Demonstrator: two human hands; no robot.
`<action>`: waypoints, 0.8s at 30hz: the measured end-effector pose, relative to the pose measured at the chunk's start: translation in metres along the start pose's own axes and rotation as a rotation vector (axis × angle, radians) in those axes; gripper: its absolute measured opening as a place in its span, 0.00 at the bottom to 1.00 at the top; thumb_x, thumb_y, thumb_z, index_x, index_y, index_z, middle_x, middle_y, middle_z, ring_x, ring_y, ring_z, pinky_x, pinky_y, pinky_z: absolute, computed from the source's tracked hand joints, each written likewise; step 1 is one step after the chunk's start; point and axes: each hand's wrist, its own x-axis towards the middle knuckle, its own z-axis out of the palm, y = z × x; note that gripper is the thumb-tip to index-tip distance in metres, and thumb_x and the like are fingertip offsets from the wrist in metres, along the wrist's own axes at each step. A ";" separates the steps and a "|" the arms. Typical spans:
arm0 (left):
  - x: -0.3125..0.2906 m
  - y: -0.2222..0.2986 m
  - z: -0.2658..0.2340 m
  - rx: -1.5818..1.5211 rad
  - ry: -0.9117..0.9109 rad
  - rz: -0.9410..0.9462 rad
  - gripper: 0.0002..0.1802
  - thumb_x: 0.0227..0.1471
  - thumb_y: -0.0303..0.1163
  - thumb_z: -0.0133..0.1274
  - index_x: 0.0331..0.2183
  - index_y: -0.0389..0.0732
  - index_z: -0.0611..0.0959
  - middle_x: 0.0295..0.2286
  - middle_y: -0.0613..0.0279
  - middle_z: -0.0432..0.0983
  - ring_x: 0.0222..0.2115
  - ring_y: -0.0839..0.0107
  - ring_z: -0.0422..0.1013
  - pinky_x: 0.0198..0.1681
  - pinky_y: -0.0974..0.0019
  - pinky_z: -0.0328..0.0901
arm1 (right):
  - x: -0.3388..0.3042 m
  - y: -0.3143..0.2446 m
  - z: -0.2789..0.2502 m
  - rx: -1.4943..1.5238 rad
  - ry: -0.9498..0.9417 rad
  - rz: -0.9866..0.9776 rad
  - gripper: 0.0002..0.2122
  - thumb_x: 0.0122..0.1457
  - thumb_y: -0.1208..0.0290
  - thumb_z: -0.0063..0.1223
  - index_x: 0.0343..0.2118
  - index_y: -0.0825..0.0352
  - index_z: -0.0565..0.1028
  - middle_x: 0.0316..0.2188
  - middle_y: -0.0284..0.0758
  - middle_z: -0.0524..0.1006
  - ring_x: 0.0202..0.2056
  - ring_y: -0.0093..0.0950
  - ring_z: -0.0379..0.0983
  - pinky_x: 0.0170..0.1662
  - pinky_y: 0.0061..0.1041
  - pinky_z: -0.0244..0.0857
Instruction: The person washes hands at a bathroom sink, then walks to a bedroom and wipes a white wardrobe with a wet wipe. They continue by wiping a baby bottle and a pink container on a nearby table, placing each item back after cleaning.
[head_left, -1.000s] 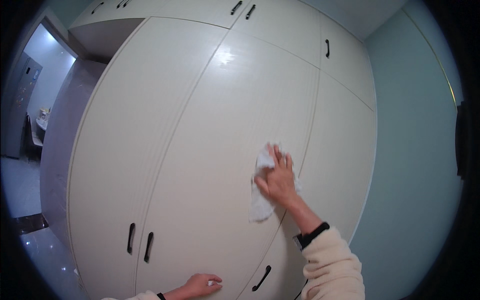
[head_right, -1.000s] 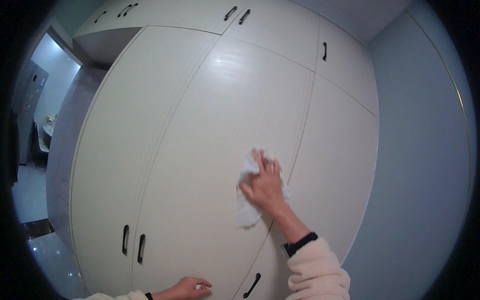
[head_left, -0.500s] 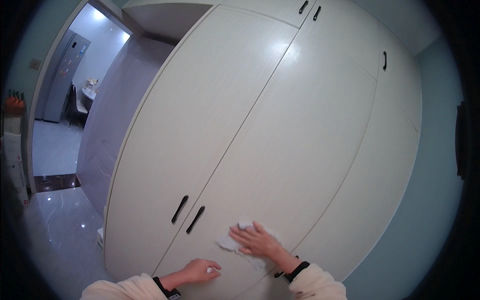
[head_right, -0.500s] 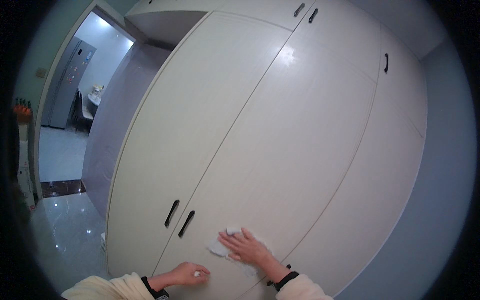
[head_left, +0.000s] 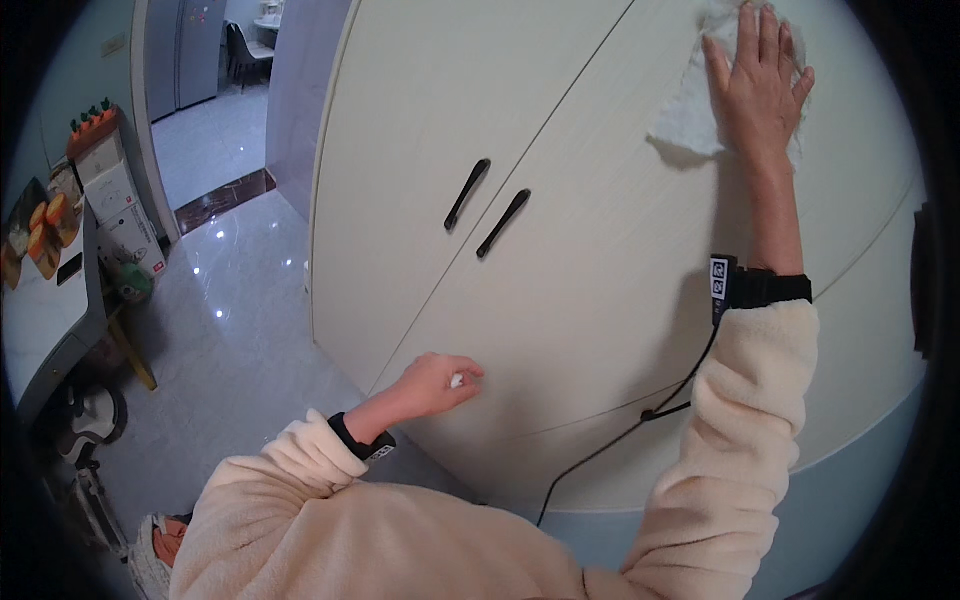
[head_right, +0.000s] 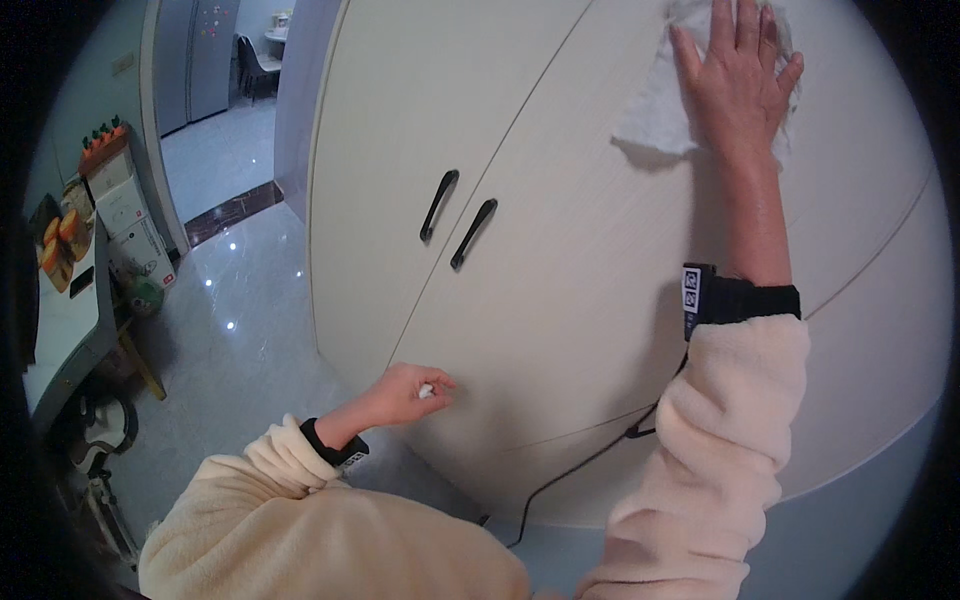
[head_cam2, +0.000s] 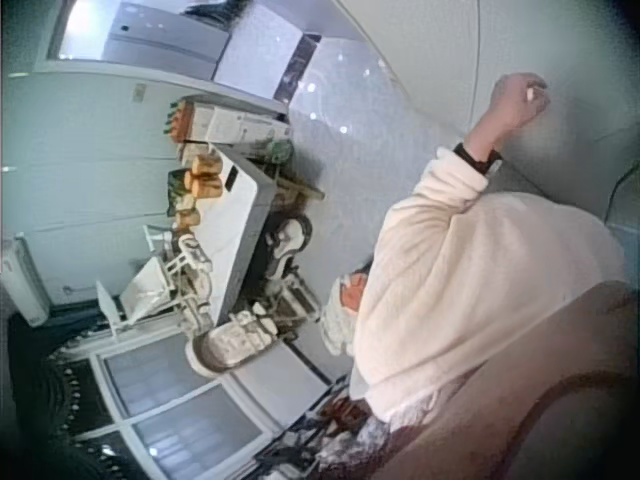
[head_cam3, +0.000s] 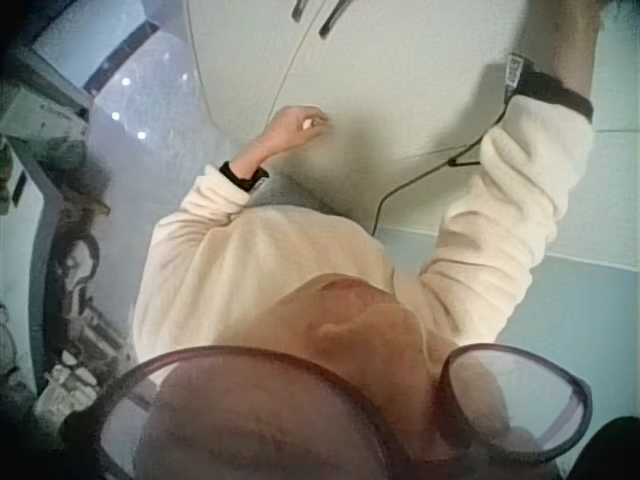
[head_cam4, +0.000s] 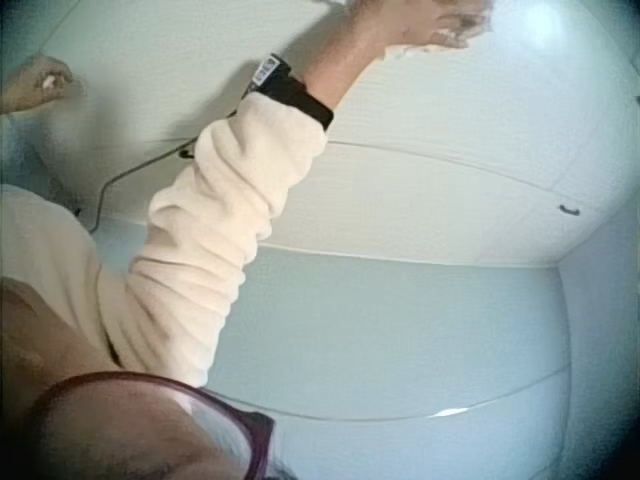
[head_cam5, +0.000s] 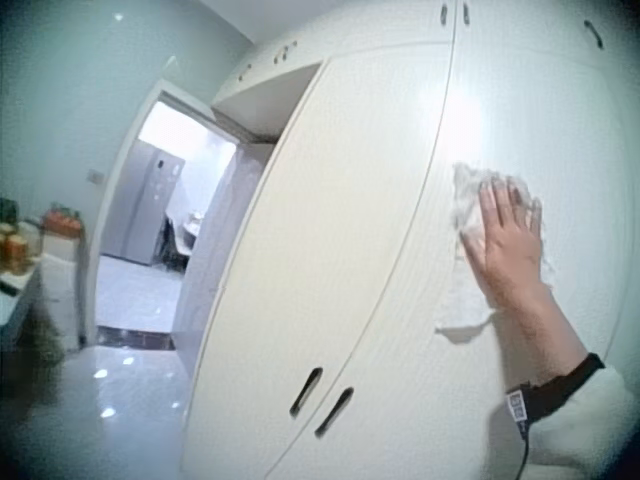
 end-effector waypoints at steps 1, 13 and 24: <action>0.000 -0.001 -0.004 -0.029 0.010 -0.006 0.16 0.47 0.38 0.58 0.38 0.43 0.83 0.30 0.59 0.81 0.31 0.60 0.76 0.34 0.60 0.69 | -0.004 -0.017 0.000 0.021 0.035 0.019 0.31 0.61 0.44 0.40 0.64 0.52 0.55 0.65 0.30 0.54 0.65 0.34 0.50 0.62 0.57 0.40; 0.015 -0.026 -0.103 0.006 -0.127 0.095 0.16 0.47 0.37 0.57 0.38 0.40 0.83 0.29 0.59 0.81 0.27 0.60 0.76 0.33 0.61 0.69 | -0.089 -0.155 -0.050 0.420 -0.485 -0.487 0.34 0.52 0.56 0.54 0.63 0.54 0.58 0.56 0.29 0.67 0.52 0.29 0.64 0.63 0.45 0.47; 0.038 -0.054 -0.158 -0.031 -0.255 0.197 0.15 0.47 0.30 0.60 0.39 0.37 0.82 0.26 0.58 0.80 0.28 0.74 0.74 0.35 0.70 0.67 | -0.119 -0.040 -0.099 1.016 0.305 1.146 0.22 0.65 0.65 0.29 0.60 0.66 0.61 0.60 0.39 0.63 0.58 0.39 0.59 0.62 0.39 0.50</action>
